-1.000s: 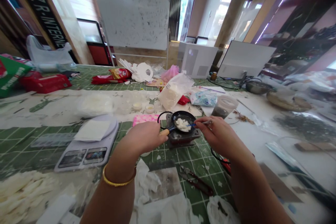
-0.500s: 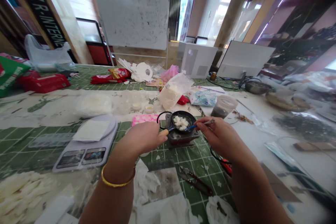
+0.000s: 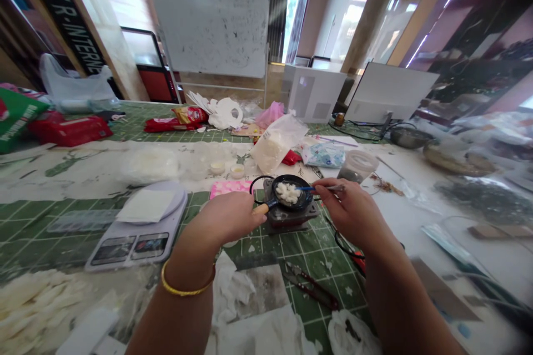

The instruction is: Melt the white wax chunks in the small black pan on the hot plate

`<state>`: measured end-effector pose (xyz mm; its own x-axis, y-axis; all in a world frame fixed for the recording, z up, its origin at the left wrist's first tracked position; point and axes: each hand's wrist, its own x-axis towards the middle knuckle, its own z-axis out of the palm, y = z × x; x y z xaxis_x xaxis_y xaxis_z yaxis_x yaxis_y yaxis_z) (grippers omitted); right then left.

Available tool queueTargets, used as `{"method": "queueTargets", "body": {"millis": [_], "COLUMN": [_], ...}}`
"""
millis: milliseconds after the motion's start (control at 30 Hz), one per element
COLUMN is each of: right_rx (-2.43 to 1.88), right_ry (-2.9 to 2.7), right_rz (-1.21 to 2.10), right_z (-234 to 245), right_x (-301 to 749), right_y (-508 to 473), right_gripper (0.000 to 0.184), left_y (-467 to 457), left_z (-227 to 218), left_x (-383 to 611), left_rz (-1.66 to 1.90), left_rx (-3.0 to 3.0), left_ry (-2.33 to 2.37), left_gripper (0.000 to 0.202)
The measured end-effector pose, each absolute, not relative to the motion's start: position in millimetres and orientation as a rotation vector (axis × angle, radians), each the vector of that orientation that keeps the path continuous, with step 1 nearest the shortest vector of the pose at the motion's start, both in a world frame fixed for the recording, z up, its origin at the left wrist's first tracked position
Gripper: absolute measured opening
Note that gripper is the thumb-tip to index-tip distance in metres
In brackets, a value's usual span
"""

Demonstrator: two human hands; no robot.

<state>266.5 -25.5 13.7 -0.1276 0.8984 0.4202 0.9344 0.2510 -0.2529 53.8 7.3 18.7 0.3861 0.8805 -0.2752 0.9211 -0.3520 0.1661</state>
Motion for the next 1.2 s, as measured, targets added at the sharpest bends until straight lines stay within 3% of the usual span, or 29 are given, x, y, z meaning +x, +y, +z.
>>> {"method": "queueTargets", "body": {"millis": [1200], "right_rx": [-1.673], "right_ry": [-2.144], "right_rz": [-0.010], "right_z": [9.7], "right_x": [259.8], "right_y": [-22.9], "right_gripper": [0.030], "left_y": [6.3], "left_z": [19.6], "left_x": [53.4], "left_rz": [-0.169], "left_rx": [2.351], "left_ry": [1.589], "left_gripper": [0.053]}}
